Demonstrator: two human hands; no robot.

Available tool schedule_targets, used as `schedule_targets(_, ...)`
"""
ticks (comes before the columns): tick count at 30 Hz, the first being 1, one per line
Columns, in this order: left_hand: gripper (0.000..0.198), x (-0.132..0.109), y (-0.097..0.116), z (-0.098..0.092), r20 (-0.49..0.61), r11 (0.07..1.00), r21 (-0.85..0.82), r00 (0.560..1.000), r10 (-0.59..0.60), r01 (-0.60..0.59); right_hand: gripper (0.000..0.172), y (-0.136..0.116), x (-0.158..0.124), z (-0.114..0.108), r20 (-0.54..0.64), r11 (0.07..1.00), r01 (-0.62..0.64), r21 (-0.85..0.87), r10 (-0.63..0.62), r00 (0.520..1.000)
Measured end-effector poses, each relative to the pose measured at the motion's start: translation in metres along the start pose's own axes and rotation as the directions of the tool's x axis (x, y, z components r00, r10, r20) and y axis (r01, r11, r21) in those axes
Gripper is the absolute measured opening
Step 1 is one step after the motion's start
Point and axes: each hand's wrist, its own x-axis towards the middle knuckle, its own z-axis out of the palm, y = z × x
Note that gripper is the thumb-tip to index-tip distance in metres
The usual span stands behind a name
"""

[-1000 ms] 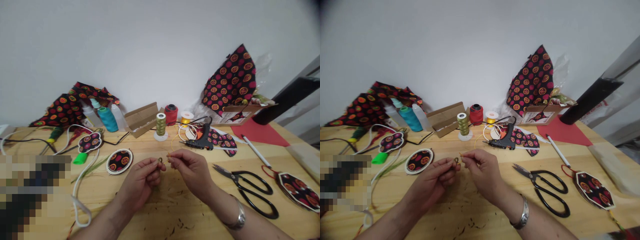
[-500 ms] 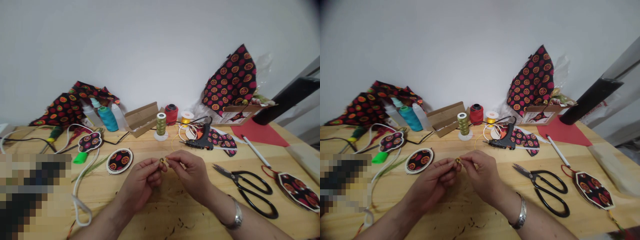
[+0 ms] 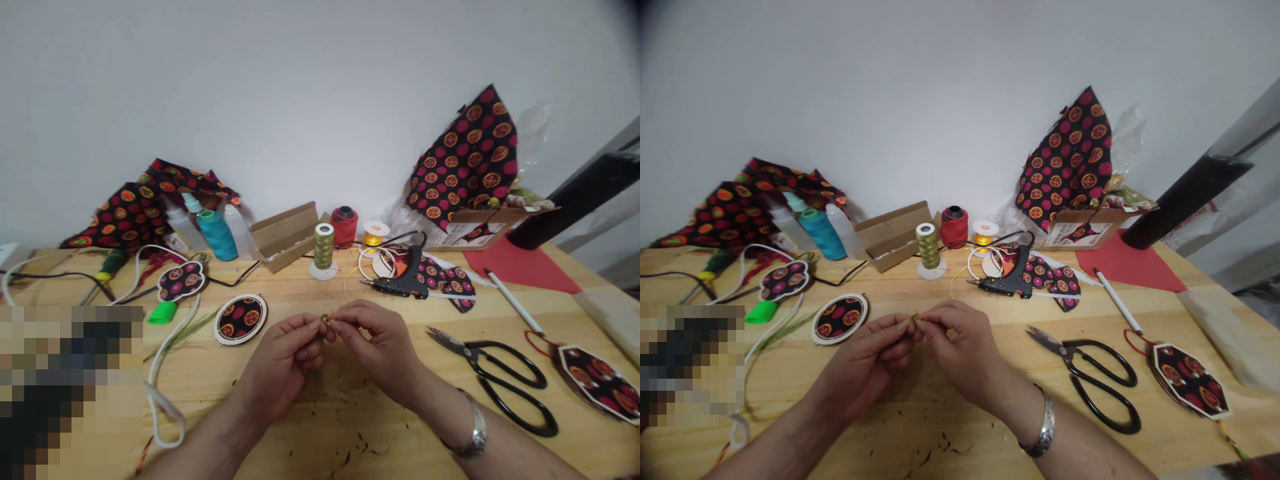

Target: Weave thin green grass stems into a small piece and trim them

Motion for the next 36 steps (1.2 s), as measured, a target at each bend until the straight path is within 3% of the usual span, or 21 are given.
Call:
schedule_targets(8, 0.008, -0.0012, 0.0003, 0.0021, -0.02, 1.0, 0.021, 1.0, 0.014, -0.014, 0.011, -0.0014, 0.0054, 0.0006, 0.018, 0.955, -0.242, 0.171, 0.243, 0.97)
schedule_targets(18, 0.008, -0.0017, 0.0009, 0.0029, -0.043, 0.998, 0.054, 0.999, 0.029, -0.027, 0.007, -0.0031, 0.0065, 0.0016, -0.01, 0.861, -0.351, 0.369, 0.381, 0.924)
schedule_targets(27, 0.009, -0.002, -0.001, 0.0022, -0.04, 0.999, 0.054, 0.999, 0.002, 0.0, 0.007, 0.0001, 0.0076, -0.0008, -0.055, 0.856, -0.291, 0.427, 0.346, 0.937)
schedule_targets(31, 0.009, -0.0017, -0.0003, 0.0026, -0.016, 0.999, 0.031, 1.0, -0.012, 0.012, 0.008, -0.0019, 0.0075, 0.001, 0.057, 0.82, -0.394, 0.416, 0.409, 0.911)
schedule_targets(36, 0.009, -0.0016, 0.0007, 0.0028, -0.044, 1.0, 0.009, 0.999, 0.012, -0.012, 0.004, 0.0, 0.0075, 0.0026, 0.034, 0.857, -0.401, 0.325, 0.413, 0.91)
